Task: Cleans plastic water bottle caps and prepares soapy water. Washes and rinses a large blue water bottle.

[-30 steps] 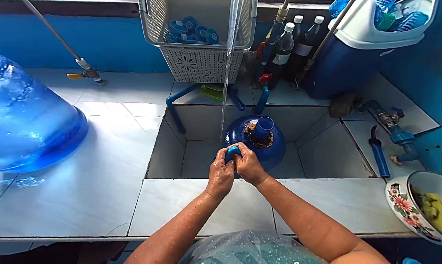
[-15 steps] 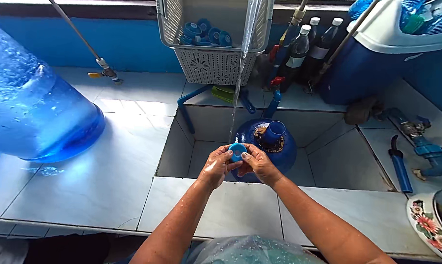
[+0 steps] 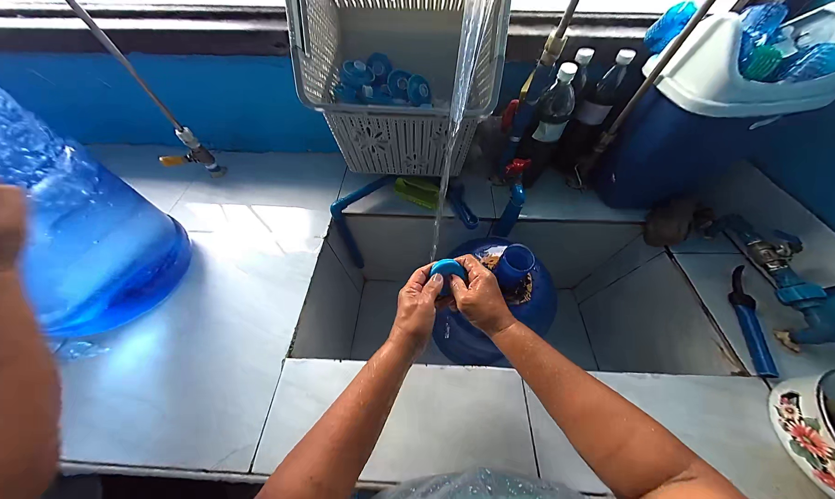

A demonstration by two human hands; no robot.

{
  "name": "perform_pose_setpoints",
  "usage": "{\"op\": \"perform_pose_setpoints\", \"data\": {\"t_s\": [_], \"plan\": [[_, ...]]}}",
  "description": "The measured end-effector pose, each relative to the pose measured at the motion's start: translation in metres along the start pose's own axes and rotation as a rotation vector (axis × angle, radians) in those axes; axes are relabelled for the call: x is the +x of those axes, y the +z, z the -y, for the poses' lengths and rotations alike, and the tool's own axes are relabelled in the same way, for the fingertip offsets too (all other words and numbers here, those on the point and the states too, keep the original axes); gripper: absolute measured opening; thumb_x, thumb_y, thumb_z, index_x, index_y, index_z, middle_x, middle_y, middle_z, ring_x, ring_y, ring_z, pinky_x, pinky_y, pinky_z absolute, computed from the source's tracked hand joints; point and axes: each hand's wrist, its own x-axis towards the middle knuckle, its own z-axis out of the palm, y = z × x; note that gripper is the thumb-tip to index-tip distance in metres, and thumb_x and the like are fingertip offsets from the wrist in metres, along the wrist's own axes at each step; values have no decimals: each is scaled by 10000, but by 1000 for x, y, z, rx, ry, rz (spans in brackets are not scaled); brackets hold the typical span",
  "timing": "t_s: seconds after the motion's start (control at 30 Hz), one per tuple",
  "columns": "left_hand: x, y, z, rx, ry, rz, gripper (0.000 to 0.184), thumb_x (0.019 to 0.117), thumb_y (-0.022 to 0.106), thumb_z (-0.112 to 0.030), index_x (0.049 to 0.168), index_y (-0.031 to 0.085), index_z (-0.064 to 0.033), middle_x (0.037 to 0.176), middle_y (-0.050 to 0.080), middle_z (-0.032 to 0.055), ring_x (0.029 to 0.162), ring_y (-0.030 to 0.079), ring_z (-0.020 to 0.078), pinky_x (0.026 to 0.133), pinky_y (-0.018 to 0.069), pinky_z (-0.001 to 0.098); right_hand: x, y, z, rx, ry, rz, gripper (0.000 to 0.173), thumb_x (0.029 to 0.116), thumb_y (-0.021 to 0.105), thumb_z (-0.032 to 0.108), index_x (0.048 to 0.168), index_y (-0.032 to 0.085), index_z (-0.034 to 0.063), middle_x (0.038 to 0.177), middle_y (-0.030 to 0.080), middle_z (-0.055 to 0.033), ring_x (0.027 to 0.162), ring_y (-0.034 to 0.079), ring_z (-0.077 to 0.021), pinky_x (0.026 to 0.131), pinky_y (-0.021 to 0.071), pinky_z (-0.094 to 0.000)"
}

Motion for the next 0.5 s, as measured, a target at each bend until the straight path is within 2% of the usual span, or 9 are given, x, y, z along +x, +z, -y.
{"op": "perform_pose_setpoints", "data": {"t_s": [0.07, 0.13, 0.17, 0.23, 0.3, 0.33, 0.37, 0.43, 0.5], "plan": [[30, 5, -10, -152, -124, 89, 487, 1137, 210, -358, 1494, 390, -80, 1274, 586, 142, 1075, 625, 220, 920, 532, 380, 24, 2, -14, -281, -294, -143, 260, 924, 598, -31, 1168, 659, -99, 1094, 710, -241, 1006, 712, -354, 882, 573, -532], [65, 14, -19, -281, -206, 62, 571, 1094, 152, -539, 1198, 525, -119, 981, 648, 73, 866, 656, 182, 754, 564, 356, 41, 12, -29, -435, -562, -278, 273, 921, 592, 21, 1146, 695, -94, 1198, 693, -274, 1176, 666, -428, 1000, 546, -547], [85, 14, -22, -333, -207, 17, 543, 1103, 190, -509, 1125, 552, -105, 884, 660, 64, 770, 665, 168, 678, 569, 328, 43, 14, -26, -439, -581, -238, 330, 970, 554, 91, 1217, 686, -85, 1309, 649, -286, 1293, 594, -444, 1093, 486, -544], [120, 13, -28, -472, -167, -81, 440, 1119, 265, -334, 1173, 565, -16, 918, 674, 132, 760, 670, 212, 684, 565, 347, 46, 14, -12, -401, -485, -66, 473, 1037, 435, 222, 1366, 615, -66, 1488, 529, -270, 1450, 442, -417, 1219, 336, -512], [136, 28, -29, -440, -108, -118, 299, 1102, 340, -204, 1122, 578, -24, 838, 628, 78, 712, 624, 147, 663, 538, 290, 72, 7, 0, -370, -293, 26, 565, 1072, 363, 274, 1506, 440, -79, 1622, 340, -270, 1551, 249, -404, 1282, 179, -495], [135, 39, -28, -421, -96, -89, 266, 1104, 365, -177, 1117, 578, -17, 841, 608, 75, 734, 597, 145, 693, 519, 302, 90, 2, 2, -316, -191, -15, 552, 1079, 369, 238, 1522, 402, -88, 1639, 291, -285, 1562, 201, -416, 1286, 154, -498], [135, 49, -27, -418, -109, -66, 249, 1101, 380, -176, 1127, 575, -23, 858, 617, 78, 758, 607, 153, 717, 530, 324, 106, -4, 6, -227, -88, -94, 532, 1083, 375, 196, 1527, 382, -97, 1641, 271, -296, 1559, 208, -412, 1281, 173, -495], [138, 60, -25, -370, -103, -87, 243, 1100, 385, -170, 1168, 561, -16, 930, 640, 105, 824, 637, 177, 763, 549, 352, 125, -11, 15, -16, 85, -248, 520, 1102, 394, 172, 1556, 324, -72, 1604, 340, -291, 1503, 347, -374, 1240, 279, -471], [141, 48, -22, 13, 18, -187, 309, 1111, 387, -128, 1221, 583, 84, 1085, 652, 192, 999, 630, 215, 905, 515, 358, 121, -1, 23, 9, 172, -179, 494, 1105, 424, 183, 1520, 369, -78, 1435, 531, -315, 1356, 533, -365, 1161, 405, -464]]}}
